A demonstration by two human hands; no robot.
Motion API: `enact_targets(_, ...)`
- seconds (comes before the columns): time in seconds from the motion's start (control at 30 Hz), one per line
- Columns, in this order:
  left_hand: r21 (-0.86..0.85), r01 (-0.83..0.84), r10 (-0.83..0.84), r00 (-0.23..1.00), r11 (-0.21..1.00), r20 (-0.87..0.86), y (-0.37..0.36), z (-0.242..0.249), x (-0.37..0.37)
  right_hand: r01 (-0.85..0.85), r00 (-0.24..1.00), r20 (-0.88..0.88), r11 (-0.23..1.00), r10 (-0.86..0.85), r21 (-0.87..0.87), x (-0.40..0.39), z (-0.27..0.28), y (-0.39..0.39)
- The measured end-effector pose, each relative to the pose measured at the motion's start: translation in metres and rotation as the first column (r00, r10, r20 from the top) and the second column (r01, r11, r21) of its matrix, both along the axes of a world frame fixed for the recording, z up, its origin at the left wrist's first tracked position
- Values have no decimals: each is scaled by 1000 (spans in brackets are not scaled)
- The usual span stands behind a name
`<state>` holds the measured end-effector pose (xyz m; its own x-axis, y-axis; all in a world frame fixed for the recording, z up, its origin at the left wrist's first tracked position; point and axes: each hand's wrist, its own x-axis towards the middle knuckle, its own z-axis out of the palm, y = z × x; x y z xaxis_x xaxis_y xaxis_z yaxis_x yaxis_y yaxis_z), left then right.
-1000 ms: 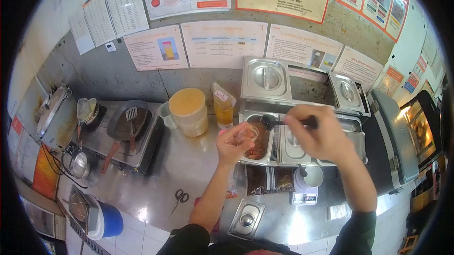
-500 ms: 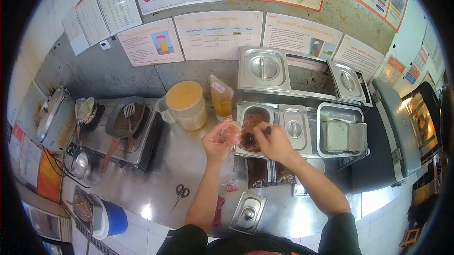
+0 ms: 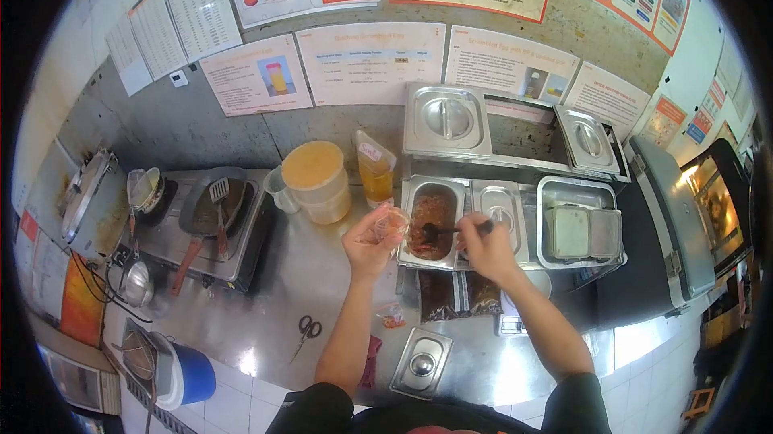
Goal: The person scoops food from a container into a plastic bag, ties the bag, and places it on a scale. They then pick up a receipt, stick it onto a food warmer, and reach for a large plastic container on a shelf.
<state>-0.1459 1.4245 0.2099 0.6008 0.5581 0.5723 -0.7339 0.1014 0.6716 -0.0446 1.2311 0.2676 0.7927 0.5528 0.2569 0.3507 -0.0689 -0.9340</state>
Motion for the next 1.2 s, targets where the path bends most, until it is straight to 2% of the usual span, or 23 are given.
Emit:
enact_targets(0.07, -8, -8, 8, 1000, 1000, 8, -2, 0, 1, -36, 919, 381, 984, 101, -175, -11, 2, 6)
enact_targets(0.13, -14, -14, 14, 1000, 1000, 19, -4, 0, 3, -55, 904, 411, 986, 115, -155, -17, 2, 12)
enact_targets(0.2, -33, 55, -53, 997, 998, 56, -3, -2, 4, -79, 994, 78, 997, 79, 1, -23, 8, 16)
enact_targets(0.23, -31, 54, -52, 997, 998, 55, -4, -1, 3, -81, 994, 77, 997, 80, 3, -21, 6, 16)
enact_targets(0.3, -36, 49, -48, 998, 998, 27, -4, 0, 1, 3, 981, -193, 996, 14, 86, -12, 0, 12)
enact_targets(0.43, 11, 49, -50, 996, 999, 70, -2, 2, 1, 92, 944, -325, 989, -51, 112, -4, 1, -7)
enact_targets(0.53, -1, 34, -34, 999, 999, 2, 1, 0, 3, 166, 925, -363, 978, -112, 123, -1, 6, -20)
enact_targets(0.6, 51, 43, -47, 995, 998, 86, 2, 2, 7, 177, 929, -351, 972, -113, 154, 1, 11, -26)
enact_targets(0.67, 19, 65, -66, 996, 998, 55, 0, 0, 8, 239, 922, -362, 938, -137, 252, 3, 22, -33)
enact_targets(0.73, -14, 84, -84, 996, 996, 25, -2, 0, 11, 222, 929, -354, 926, -106, 305, 6, 36, -40)
enact_targets(0.8, -7, 89, -90, 996, 996, -24, -4, 3, 14, 209, 946, -315, 888, -78, 409, 5, 55, -43)
enact_targets(0.87, 7, 76, -75, 996, 997, -42, -7, 6, 16, 170, 957, -286, 886, -44, 432, -2, 72, -45)
enact_targets(0.93, 19, 62, -60, 996, 998, -59, -9, 9, 18, 68, 989, -144, 909, -9, 411, -13, 85, -45)
enact_targets(1.03, 23, 48, -47, 998, 999, -35, -11, 12, 20, -60, 997, 56, 953, 46, 296, -33, 94, -45)
enact_targets(1.1, -30, 53, -56, 992, 998, -117, -12, 10, 20, -102, 991, 109, 961, 76, 257, -37, 98, -46)
enact_targets(1.17, -26, 40, -43, 995, 999, -89, -13, 10, 22, -235, 865, 469, 970, 180, 60, -35, 104, -47)
enact_targets(1.2, -24, 30, -31, 997, 999, -67, -13, 10, 22, -237, 863, 470, 970, 182, 59, -35, 107, -47)
